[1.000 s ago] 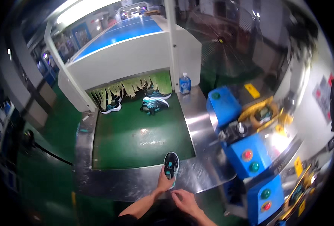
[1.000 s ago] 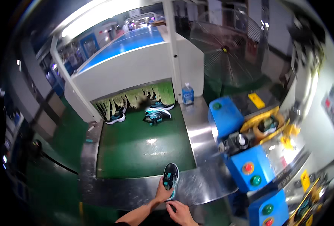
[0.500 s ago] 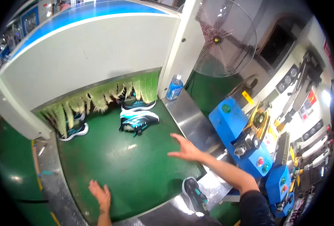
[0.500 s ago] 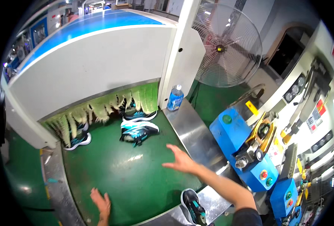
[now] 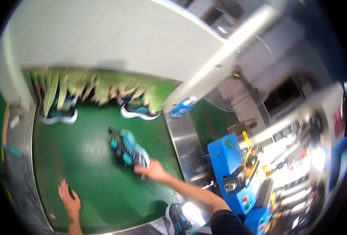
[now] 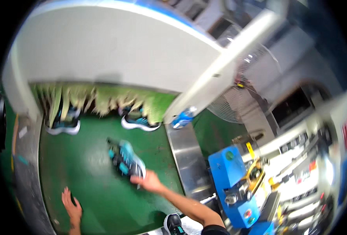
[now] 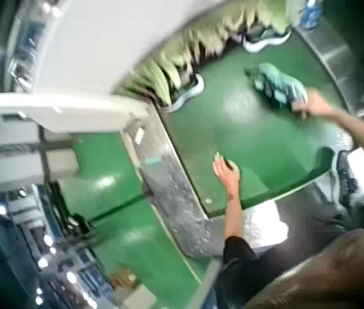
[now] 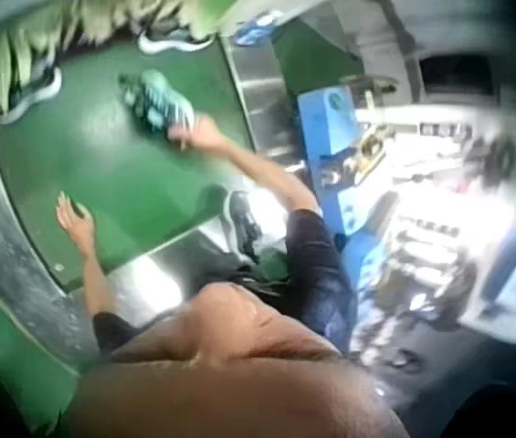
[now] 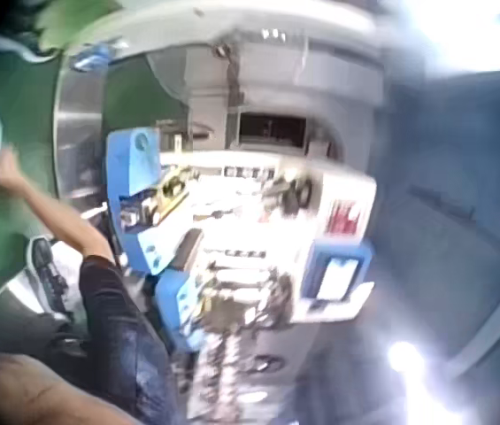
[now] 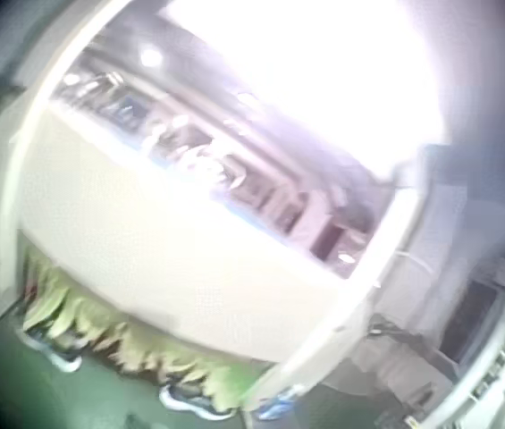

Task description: The person takes shoes from a rack, places them one at a time into a machine to press the soles onto the uppers, and then puts the processed shoes onto a conveyor belt.

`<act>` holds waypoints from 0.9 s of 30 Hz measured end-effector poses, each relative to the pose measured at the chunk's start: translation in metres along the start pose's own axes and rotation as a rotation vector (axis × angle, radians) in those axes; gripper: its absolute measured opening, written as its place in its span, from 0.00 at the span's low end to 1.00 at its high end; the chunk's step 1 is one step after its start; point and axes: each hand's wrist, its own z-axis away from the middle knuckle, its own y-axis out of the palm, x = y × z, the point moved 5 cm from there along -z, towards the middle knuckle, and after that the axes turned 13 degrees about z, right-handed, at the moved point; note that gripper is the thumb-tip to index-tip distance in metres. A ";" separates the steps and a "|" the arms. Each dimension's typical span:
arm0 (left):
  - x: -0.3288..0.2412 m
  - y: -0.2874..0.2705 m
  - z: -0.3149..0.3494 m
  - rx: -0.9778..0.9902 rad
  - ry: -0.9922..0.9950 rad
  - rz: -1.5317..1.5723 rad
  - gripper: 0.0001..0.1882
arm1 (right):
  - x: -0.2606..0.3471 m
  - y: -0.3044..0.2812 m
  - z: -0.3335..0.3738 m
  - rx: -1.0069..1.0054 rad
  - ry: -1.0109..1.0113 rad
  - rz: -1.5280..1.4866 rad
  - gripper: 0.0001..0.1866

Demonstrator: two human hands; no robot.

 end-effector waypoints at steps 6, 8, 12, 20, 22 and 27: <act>-0.088 0.014 0.009 0.520 -0.893 1.318 0.26 | -0.013 -0.030 0.246 0.405 -0.073 -0.247 0.23; -0.273 -0.056 0.020 1.245 -1.082 1.659 0.34 | 0.010 -0.087 0.286 0.375 -0.334 -0.025 0.22; -0.396 -0.058 0.078 1.248 -0.788 1.668 0.33 | 0.061 -0.143 0.310 0.299 -0.464 0.152 0.21; -0.476 -0.031 0.171 1.232 -0.594 1.569 0.33 | -0.097 -0.007 0.446 -0.335 -0.585 -0.421 0.30; -0.506 -0.016 0.204 1.260 -0.595 1.551 0.33 | -0.077 -0.014 0.489 -0.209 -0.186 -0.670 0.37; -0.571 -0.005 0.260 1.234 -0.382 1.542 0.32 | -0.137 -0.084 0.550 -0.709 -0.480 -0.484 0.44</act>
